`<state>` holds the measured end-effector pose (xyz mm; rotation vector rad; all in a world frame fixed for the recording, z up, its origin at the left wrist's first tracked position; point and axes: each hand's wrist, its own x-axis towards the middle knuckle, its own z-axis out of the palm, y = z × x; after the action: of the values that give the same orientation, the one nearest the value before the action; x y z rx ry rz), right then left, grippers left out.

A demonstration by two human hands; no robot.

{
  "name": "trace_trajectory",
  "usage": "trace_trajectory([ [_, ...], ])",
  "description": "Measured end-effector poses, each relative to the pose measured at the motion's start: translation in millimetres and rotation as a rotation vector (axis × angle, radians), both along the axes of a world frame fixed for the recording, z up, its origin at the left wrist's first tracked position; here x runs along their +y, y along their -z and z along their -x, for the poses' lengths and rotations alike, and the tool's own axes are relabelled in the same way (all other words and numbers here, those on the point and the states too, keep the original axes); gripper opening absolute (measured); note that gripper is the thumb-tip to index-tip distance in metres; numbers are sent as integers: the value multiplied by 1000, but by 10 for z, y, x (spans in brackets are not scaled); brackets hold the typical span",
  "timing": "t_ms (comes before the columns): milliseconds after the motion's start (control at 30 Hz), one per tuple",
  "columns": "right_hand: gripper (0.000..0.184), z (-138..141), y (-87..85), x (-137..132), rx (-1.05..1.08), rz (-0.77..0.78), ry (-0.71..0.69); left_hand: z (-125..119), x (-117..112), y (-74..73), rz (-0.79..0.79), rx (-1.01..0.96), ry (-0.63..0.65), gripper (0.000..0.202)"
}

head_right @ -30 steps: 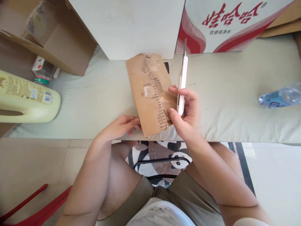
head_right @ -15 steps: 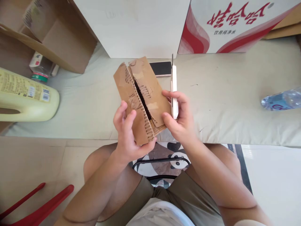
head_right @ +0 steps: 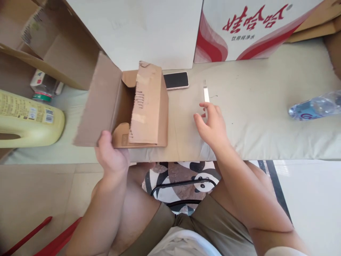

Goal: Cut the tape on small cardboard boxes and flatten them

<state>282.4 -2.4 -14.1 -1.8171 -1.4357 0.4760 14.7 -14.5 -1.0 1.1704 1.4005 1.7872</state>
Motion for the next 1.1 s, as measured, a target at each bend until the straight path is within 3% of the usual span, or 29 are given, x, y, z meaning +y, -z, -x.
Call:
trace_trajectory([
  [67, 48, -75, 87, 33, -95, 149, 23, 47, 105, -30, 70, -219, -37, 32],
  [133, 54, -103, 139, 27, -157, 213, 0, 104, 194, -63, 104, -316, -26, 29],
  [300, 37, -15, 101, -26, -252, 68, -21, 239, 299, -9, 258, -354, 150, 27],
  [433, 23, 113, 58, -32, -112, -22, -297, 268, 346, 143, 445, -384, 154, 34],
  [567, 25, 191, 81, -48, -77, -133, -402, 269, 372, 166, 303, -57, -15, 61],
  [667, 30, 189, 65, -74, -32, -148, -393, 273, 366, 106, 290, 118, -28, 38],
  [767, 35, 166, 13, -115, 63, -181, -389, 257, 360, 62, 386, 30, 46, 25],
  [933, 56, 178, -23, -193, 237, -220, -506, 196, 373, 91, 304, -161, 97, 26],
  [1000, 49, 213, -17, -208, 230, -232, -618, 176, 371, 126, 310, -225, 130, 29],
  [1100, 22, 284, -20, -211, 243, -275, -759, 177, 352, 180, 326, -235, 133, 31],
])
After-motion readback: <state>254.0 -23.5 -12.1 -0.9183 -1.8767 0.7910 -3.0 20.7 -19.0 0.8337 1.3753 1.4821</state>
